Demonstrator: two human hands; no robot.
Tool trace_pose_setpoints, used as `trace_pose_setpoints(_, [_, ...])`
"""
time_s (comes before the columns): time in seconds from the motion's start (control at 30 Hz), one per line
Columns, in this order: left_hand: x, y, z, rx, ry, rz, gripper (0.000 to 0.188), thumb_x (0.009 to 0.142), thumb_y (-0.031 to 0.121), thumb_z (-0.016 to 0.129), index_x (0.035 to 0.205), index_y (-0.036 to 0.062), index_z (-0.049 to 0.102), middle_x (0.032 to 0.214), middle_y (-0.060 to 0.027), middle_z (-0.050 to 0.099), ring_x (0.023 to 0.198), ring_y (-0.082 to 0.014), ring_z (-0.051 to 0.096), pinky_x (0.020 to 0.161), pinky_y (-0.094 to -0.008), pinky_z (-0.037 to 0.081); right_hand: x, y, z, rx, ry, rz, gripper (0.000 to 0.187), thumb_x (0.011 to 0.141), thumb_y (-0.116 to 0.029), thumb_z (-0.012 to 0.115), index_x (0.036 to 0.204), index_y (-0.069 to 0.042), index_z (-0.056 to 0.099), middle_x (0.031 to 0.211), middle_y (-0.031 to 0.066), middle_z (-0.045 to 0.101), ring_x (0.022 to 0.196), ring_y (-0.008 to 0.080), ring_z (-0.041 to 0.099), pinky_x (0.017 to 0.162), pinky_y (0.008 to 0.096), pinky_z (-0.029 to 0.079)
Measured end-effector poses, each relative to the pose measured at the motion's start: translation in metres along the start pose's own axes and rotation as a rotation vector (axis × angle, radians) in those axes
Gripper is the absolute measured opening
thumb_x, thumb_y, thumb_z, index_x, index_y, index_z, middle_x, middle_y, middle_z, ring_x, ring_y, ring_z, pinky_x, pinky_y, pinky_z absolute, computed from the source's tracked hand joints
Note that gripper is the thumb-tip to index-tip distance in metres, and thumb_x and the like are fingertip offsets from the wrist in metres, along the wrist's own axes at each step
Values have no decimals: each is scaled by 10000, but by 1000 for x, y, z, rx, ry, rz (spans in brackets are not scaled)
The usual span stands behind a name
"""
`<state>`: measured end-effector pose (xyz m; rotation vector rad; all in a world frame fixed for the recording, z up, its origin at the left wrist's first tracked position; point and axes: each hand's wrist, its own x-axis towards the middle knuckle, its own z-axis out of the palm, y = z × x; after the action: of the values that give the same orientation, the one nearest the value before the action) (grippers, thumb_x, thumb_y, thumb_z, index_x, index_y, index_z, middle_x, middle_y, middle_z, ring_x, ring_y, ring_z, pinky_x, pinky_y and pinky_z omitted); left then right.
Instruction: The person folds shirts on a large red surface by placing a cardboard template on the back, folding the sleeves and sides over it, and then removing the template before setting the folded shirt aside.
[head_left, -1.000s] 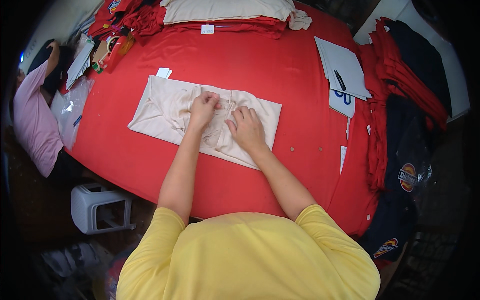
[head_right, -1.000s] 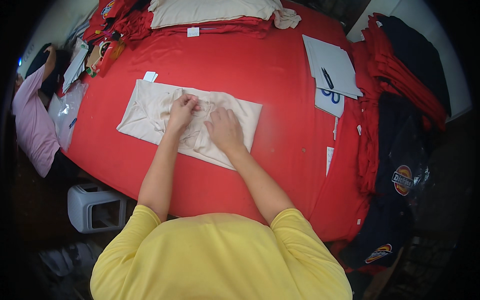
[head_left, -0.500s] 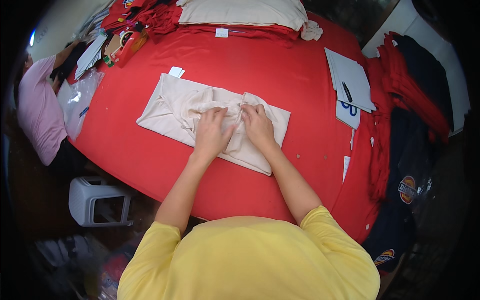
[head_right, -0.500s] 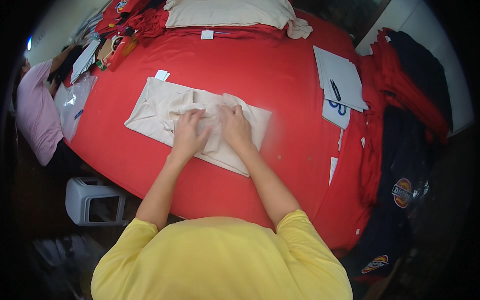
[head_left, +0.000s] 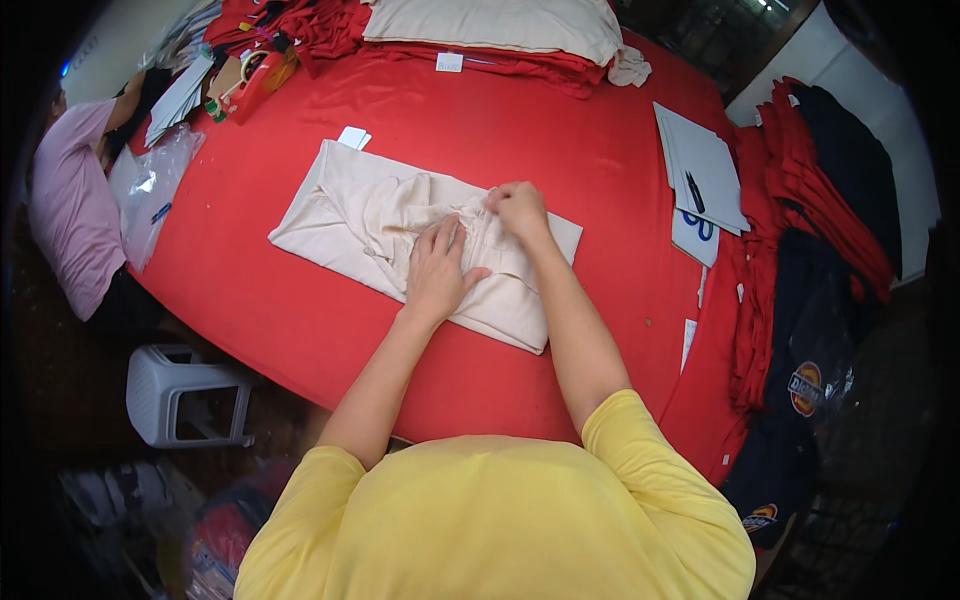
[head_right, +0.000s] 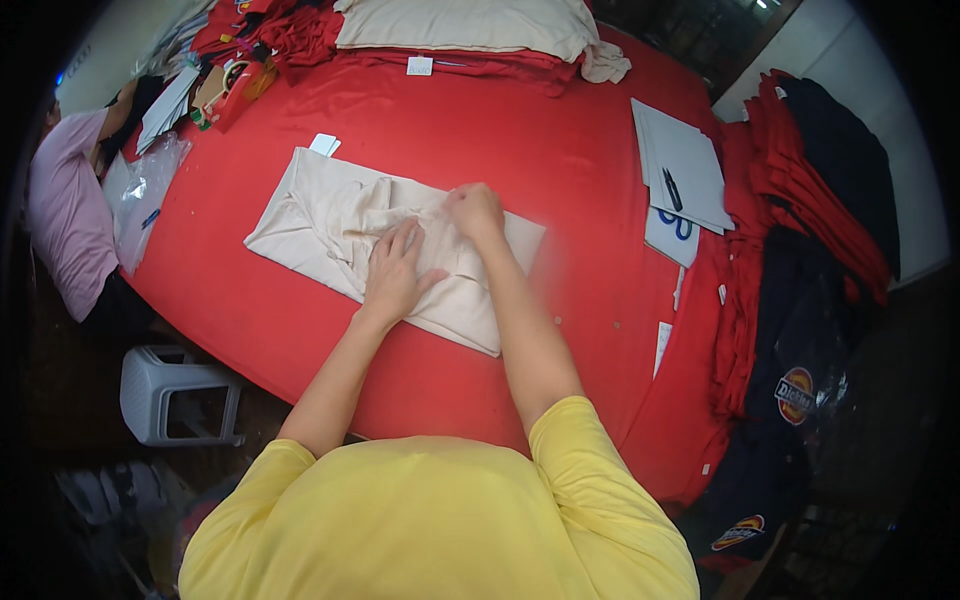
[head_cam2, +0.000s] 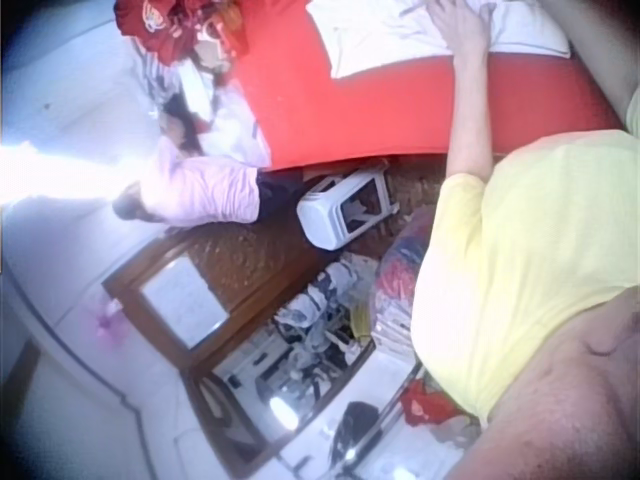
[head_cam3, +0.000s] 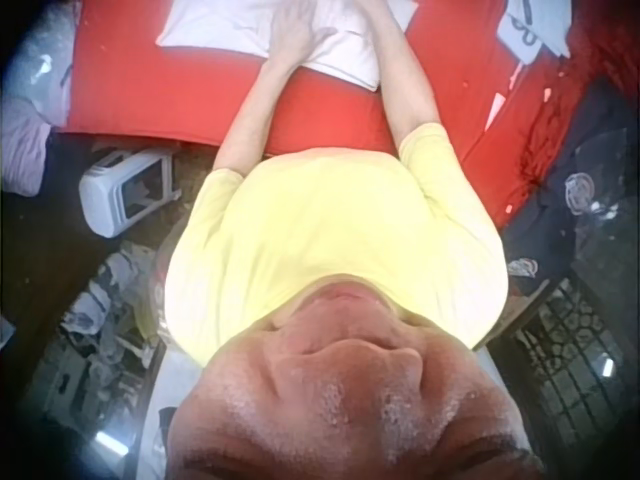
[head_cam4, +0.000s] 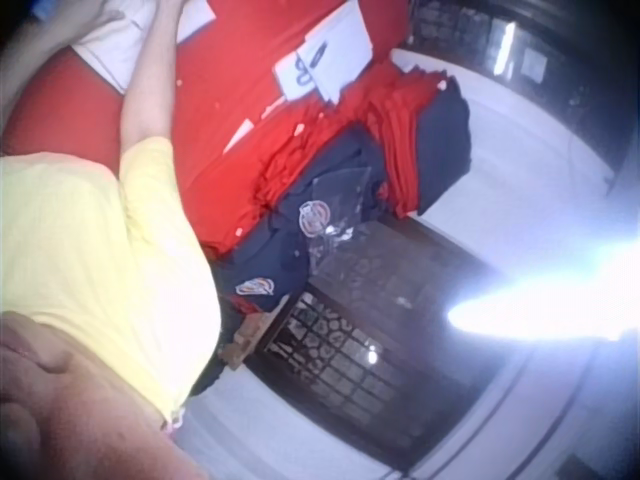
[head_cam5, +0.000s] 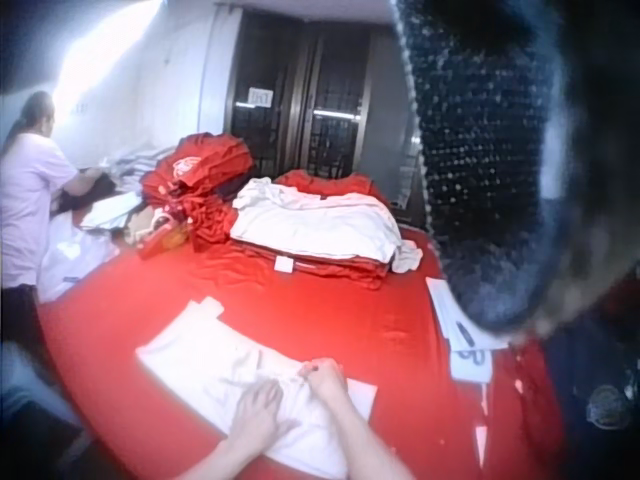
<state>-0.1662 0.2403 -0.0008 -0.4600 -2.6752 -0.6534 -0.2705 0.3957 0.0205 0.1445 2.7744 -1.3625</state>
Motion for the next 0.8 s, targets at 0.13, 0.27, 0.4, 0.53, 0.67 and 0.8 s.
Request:
trace_pose_setpoints(0.13, [5, 0, 5, -13, -24, 27, 719, 749, 409, 741, 1261, -50, 531, 1426, -133, 412, 1282, -330, 374, 1083, -430, 305, 24, 35, -26, 664, 128, 29, 124, 857, -146, 669, 881, -25, 660, 710, 17, 602, 573, 151, 531, 544, 303, 433])
trace_pose_setpoints(0.27, [2, -2, 4, -52, 7, -21, 685, 769, 409, 725, 1289, 7, 532, 1431, -127, 410, 1286, -328, 368, 1086, -444, 292, -18, 39, -88, 1644, 365, -70, 262, 950, -308, 559, 797, -96, 568, 749, 1, 510, 599, 107, 422, 532, 263, 351])
trace_pose_setpoints(0.4, [-3, -1, 1, -36, 68, 6, 639, 776, 411, 726, 1314, 120, 542, 1458, -103, 388, 1269, -339, 392, 1062, -467, 295, -70, 22, -92, 1030, 201, -77, 371, 998, -331, 474, 840, -43, 645, 813, 33, 605, 656, 94, 491, 594, 245, 419])
trace_pose_setpoints(0.53, [-1, -3, 3, -26, 69, 88, 610, 803, 421, 695, 1334, 167, 533, 1461, -82, 402, 1262, -338, 402, 1056, -505, 281, -68, 1, -42, 450, -73, -235, 219, 931, -56, 500, 1057, -21, 677, 917, 53, 664, 696, 105, 567, 674, 247, 482])
trace_pose_setpoints(0.67, [0, -1, 9, 32, 29, 113, 546, 832, 451, 647, 1323, 234, 547, 1443, -50, 441, 1283, -332, 404, 1074, -562, 241, -51, 11, -9, -19, 85, -521, 201, 895, -18, 509, 1032, 17, 652, 965, 150, 642, 785, 265, 612, 743, 345, 490])
trace_pose_setpoints(0.8, [-4, -4, 11, 87, 20, 98, 501, 851, 464, 617, 1312, 279, 559, 1439, -35, 451, 1308, -326, 392, 1091, -572, 218, -50, 11, -3, -35, 159, -492, 152, 869, -59, 555, 956, 10, 657, 969, 151, 642, 822, 288, 625, 754, 379, 489])
